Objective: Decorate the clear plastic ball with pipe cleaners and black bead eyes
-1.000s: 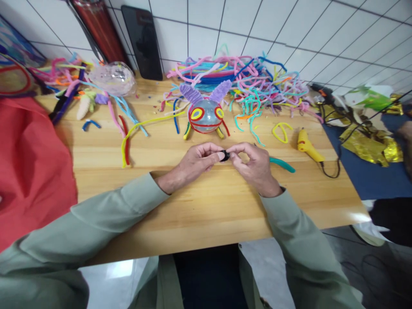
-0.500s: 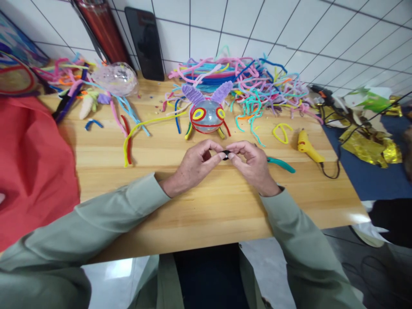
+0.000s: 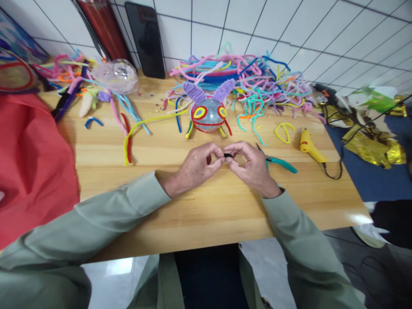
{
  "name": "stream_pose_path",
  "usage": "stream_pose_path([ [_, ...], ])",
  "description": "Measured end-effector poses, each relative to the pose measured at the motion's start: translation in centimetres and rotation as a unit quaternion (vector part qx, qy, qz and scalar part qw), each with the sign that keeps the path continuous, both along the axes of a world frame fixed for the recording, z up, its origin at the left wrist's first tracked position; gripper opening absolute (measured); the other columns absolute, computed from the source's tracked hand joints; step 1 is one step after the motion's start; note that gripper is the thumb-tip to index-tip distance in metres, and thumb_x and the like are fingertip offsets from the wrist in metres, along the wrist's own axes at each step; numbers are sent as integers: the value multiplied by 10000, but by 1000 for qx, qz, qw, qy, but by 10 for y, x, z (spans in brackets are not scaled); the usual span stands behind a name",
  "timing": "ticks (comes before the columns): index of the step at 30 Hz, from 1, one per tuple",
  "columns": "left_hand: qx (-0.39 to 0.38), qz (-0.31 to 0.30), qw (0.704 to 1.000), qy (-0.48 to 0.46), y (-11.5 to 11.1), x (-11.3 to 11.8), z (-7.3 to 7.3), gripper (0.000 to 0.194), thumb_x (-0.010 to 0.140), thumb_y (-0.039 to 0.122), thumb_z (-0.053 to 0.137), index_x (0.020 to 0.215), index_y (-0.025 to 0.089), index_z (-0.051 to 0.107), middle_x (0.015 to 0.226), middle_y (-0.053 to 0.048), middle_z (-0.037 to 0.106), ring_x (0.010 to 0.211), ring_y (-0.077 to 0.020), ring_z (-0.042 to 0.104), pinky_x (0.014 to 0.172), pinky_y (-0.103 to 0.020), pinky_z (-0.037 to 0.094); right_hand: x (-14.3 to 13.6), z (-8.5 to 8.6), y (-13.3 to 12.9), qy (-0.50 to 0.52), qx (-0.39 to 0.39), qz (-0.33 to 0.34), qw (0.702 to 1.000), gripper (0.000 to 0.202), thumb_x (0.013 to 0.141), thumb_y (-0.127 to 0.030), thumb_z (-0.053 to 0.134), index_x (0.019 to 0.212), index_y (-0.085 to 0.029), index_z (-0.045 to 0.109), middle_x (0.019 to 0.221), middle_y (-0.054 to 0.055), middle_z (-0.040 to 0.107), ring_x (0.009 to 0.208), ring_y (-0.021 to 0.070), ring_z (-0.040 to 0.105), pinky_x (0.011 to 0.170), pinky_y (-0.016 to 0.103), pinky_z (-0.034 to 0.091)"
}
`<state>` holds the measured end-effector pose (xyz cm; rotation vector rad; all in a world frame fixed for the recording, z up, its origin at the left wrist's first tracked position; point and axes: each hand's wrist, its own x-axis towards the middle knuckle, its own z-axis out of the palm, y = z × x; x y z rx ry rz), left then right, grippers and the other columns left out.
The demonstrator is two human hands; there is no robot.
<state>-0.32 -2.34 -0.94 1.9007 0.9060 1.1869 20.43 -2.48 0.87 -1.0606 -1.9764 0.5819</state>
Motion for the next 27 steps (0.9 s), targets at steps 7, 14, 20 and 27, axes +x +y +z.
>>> stream_pose_path([
  [7, -47, -21, 999, -10, 2, -1, 3, 77, 842, 117, 638, 844, 193, 627, 691, 65, 588, 579, -76, 461, 564, -207, 377, -5, -6, -1, 91, -88, 9, 992, 212, 913, -163, 690, 1099, -258, 729, 960, 10, 765, 886, 176, 733, 844, 345, 610],
  [14, -128, -64, 988, -54, 3, -3, 7, 21, 895, 194, 631, 892, 205, 613, 745, 23, 600, 656, -118, 513, 614, -244, 426, -4, 0, 2, 160, -162, 19, 974, 227, 935, -402, 801, 1090, -260, 714, 971, 26, 788, 906, 183, 755, 861, 354, 649],
  [20, -129, -50, 988, -62, 4, -3, 10, 100, 989, 293, 626, 944, 204, 625, 838, 0, 626, 757, -138, 544, 703, -264, 474, 0, -1, 7, 159, -159, 1, 974, 321, 911, -499, 838, 1084, -263, 705, 945, 19, 781, 885, 185, 748, 849, 363, 653],
  [27, -106, -46, 991, -69, 5, -2, 8, 138, 1002, 301, 624, 912, 196, 634, 856, -16, 669, 785, -144, 594, 743, -270, 498, -2, -6, 4, 170, -204, 34, 964, 314, 918, -441, 831, 1124, -251, 691, 1045, 31, 778, 978, 178, 746, 901, 344, 636],
])
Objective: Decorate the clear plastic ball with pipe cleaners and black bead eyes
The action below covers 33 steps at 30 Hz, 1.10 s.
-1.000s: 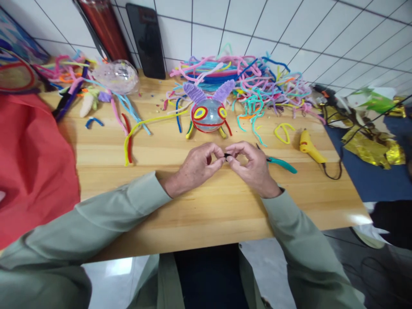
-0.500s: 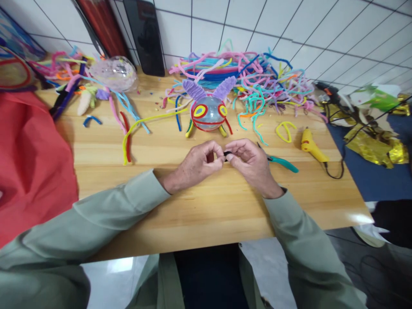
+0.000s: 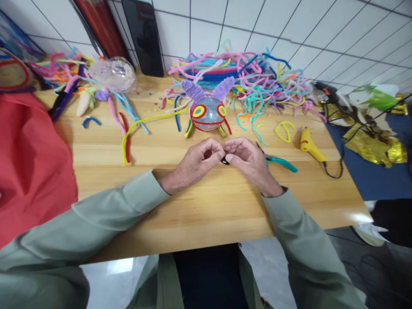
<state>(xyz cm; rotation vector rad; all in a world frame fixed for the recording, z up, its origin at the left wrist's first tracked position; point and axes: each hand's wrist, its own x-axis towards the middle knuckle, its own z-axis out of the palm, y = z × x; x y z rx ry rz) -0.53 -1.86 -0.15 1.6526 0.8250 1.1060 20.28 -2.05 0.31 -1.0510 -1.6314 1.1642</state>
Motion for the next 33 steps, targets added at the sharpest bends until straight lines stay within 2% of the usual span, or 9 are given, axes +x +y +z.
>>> stream_pose_path([
  [6, 33, 11, 998, 59, -2, 0, -5, 66, 995, 242, 612, 951, 197, 630, 857, -3, 680, 719, -125, 574, 670, -256, 458, 0, -8, 4, -26, 8, -24, 999, 288, 936, -441, 804, 1122, -250, 695, 956, 16, 767, 886, 171, 730, 830, 329, 611],
  [10, 100, 38, 987, 118, -1, -1, -8, 85, 997, 203, 572, 962, 197, 650, 881, -20, 698, 775, -147, 615, 733, -281, 481, 5, 0, 4, -121, 76, -53, 988, 119, 973, -294, 694, 1069, -248, 747, 923, 14, 769, 842, 184, 705, 786, 342, 565],
  [13, 101, 66, 987, 106, 1, -2, -10, 155, 1040, 257, 529, 978, 205, 661, 912, -36, 720, 853, -172, 652, 797, -302, 505, 12, 16, 1, -205, 102, 12, 973, 169, 980, -197, 614, 981, -249, 775, 889, 14, 760, 802, 184, 676, 750, 341, 524],
  [16, 67, 77, 991, 89, 4, -2, -10, 179, 1057, 295, 530, 939, 210, 635, 847, -15, 687, 794, -162, 618, 757, -294, 487, 18, 28, -3, -247, 88, 132, 956, 136, 929, -242, 745, 1055, -264, 792, 932, 14, 758, 842, 193, 685, 760, 335, 534],
  [19, 52, 70, 992, 87, 4, -2, -10, 217, 1058, 312, 536, 880, 209, 603, 810, -3, 645, 768, -155, 584, 733, -289, 471, 18, 29, -7, -283, 94, 205, 932, 206, 877, -227, 819, 1074, -282, 800, 981, 19, 739, 895, 200, 688, 812, 343, 547],
  [22, 51, 59, 992, 96, 4, -3, -9, 223, 1046, 305, 536, 851, 208, 583, 801, 0, 634, 757, -153, 570, 726, -291, 464, 14, 21, -7, -295, 106, 225, 922, 172, 860, -106, 762, 924, -264, 779, 910, 12, 704, 845, 187, 667, 801, 340, 534],
  [25, 53, 47, 993, 91, 3, -3, -7, 215, 1034, 291, 536, 840, 208, 578, 796, 3, 638, 751, -149, 568, 717, -285, 460, 12, 16, -5, -257, 79, 189, 944, 153, 863, -100, 741, 890, -249, 760, 840, -5, 708, 784, 172, 651, 751, 322, 525],
  [29, 28, 10, 997, 77, 1, -2, -3, 172, 1023, 301, 566, 903, 198, 634, 824, 1, 664, 762, -142, 587, 706, -265, 466, 14, 16, -2, -124, -17, 86, 988, 84, 928, -259, 748, 999, -237, 787, 908, 3, 786, 811, 170, 694, 756, 320, 561],
  [33, -2, -11, 999, 47, 0, -2, -1, 175, 1016, 359, 624, 966, 198, 666, 861, -6, 682, 768, -142, 585, 698, -263, 468, 12, 15, -2, -25, -79, 44, 996, 162, 905, -343, 821, 1024, -235, 802, 920, 4, 794, 797, 156, 688, 746, 312, 575],
])
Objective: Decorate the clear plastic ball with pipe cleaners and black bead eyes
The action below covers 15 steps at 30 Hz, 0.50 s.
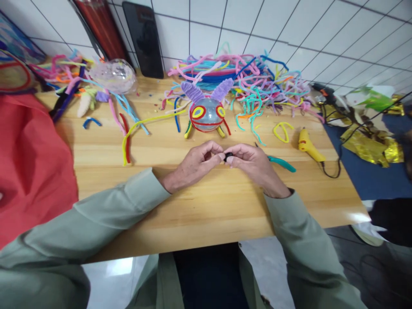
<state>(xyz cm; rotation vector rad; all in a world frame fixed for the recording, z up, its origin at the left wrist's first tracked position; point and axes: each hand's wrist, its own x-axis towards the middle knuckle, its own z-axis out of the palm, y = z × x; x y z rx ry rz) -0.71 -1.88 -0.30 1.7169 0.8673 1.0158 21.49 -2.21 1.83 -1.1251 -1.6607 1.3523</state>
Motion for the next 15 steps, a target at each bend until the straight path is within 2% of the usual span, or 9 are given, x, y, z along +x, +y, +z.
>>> stream_pose_path([
  [7, -16, -34, 999, -28, 0, 1, -3, 187, 1015, 361, 645, 961, 187, 689, 878, -24, 702, 793, -149, 607, 751, -290, 495, -4, -5, 1, 81, -32, -41, 995, 239, 887, -390, 874, 1033, -246, 751, 886, -23, 748, 738, 130, 661, 690, 289, 571],
  [10, -20, -29, 999, -35, -1, 1, -2, 192, 1021, 360, 640, 949, 188, 688, 886, -33, 719, 805, -154, 619, 763, -294, 504, -5, -6, 2, 86, -45, -35, 995, 276, 885, -419, 880, 1036, -244, 730, 866, -29, 732, 724, 127, 660, 683, 285, 568],
  [15, -30, -17, 999, -33, -2, 1, 1, 187, 986, 361, 665, 900, 195, 661, 814, -2, 666, 742, -138, 569, 703, -270, 469, -5, -8, 2, 84, -56, -21, 995, 297, 874, -450, 888, 995, -232, 725, 870, -15, 730, 739, 131, 654, 697, 289, 563],
])
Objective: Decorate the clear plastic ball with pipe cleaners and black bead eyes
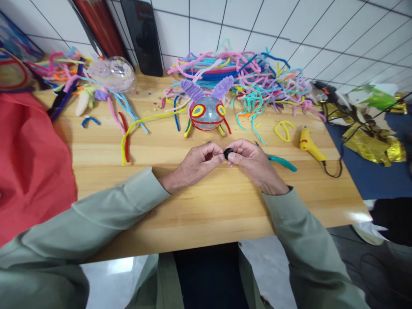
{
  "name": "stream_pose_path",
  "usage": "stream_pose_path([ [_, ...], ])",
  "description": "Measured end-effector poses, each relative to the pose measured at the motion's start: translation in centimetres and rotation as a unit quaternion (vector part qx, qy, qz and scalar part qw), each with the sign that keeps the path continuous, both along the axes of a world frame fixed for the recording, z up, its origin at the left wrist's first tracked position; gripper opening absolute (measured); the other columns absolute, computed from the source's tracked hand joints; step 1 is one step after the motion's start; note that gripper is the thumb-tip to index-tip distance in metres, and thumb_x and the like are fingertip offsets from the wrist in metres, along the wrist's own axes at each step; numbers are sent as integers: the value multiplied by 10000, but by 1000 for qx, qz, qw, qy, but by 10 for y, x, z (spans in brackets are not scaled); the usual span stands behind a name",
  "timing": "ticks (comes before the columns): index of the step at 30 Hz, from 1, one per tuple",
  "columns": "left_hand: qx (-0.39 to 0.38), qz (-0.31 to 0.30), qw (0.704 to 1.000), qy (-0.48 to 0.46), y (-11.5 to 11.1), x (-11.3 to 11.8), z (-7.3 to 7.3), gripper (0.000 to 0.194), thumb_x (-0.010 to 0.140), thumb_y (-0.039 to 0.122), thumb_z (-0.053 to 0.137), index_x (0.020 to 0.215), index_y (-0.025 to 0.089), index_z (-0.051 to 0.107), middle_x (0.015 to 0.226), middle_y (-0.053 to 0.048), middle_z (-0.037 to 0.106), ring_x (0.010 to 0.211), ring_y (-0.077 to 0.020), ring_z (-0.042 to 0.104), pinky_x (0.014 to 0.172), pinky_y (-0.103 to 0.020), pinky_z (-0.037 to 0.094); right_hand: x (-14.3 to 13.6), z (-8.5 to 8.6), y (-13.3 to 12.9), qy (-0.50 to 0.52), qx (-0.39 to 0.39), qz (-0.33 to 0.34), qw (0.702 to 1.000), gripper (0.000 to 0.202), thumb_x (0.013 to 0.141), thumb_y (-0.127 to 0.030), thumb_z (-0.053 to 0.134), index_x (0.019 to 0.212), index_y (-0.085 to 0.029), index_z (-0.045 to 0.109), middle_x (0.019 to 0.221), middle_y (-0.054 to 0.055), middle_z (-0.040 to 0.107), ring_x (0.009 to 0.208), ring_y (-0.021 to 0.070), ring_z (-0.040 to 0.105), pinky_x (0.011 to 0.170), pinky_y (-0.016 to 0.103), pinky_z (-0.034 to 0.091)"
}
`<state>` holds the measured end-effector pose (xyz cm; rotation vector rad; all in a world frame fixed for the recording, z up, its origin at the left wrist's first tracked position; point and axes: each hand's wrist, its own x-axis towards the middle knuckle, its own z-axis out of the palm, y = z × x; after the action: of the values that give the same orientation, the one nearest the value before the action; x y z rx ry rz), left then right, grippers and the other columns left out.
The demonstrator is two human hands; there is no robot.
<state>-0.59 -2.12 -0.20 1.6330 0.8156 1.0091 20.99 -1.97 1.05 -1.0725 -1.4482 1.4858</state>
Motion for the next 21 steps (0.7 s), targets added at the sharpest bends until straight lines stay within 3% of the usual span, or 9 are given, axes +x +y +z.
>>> stream_pose_path([
  [15, -71, -22, 997, -21, -2, 3, 1, 127, 807, 287, 666, 833, 197, 581, 718, 43, 507, 660, -113, 418, 614, -247, 333, -3, 6, -1, 47, -57, 40, 996, 330, 803, -429, 951, 960, -221, 748, 846, -18, 717, 702, 115, 602, 685, 272, 514],
  [21, -101, -39, 992, -71, -2, 3, 5, 133, 819, 299, 682, 832, 189, 609, 738, 21, 590, 702, -124, 515, 679, -261, 406, -3, 6, 0, 112, -112, 55, 986, 344, 763, -419, 991, 950, -227, 775, 858, -24, 702, 691, 100, 609, 639, 242, 504],
])
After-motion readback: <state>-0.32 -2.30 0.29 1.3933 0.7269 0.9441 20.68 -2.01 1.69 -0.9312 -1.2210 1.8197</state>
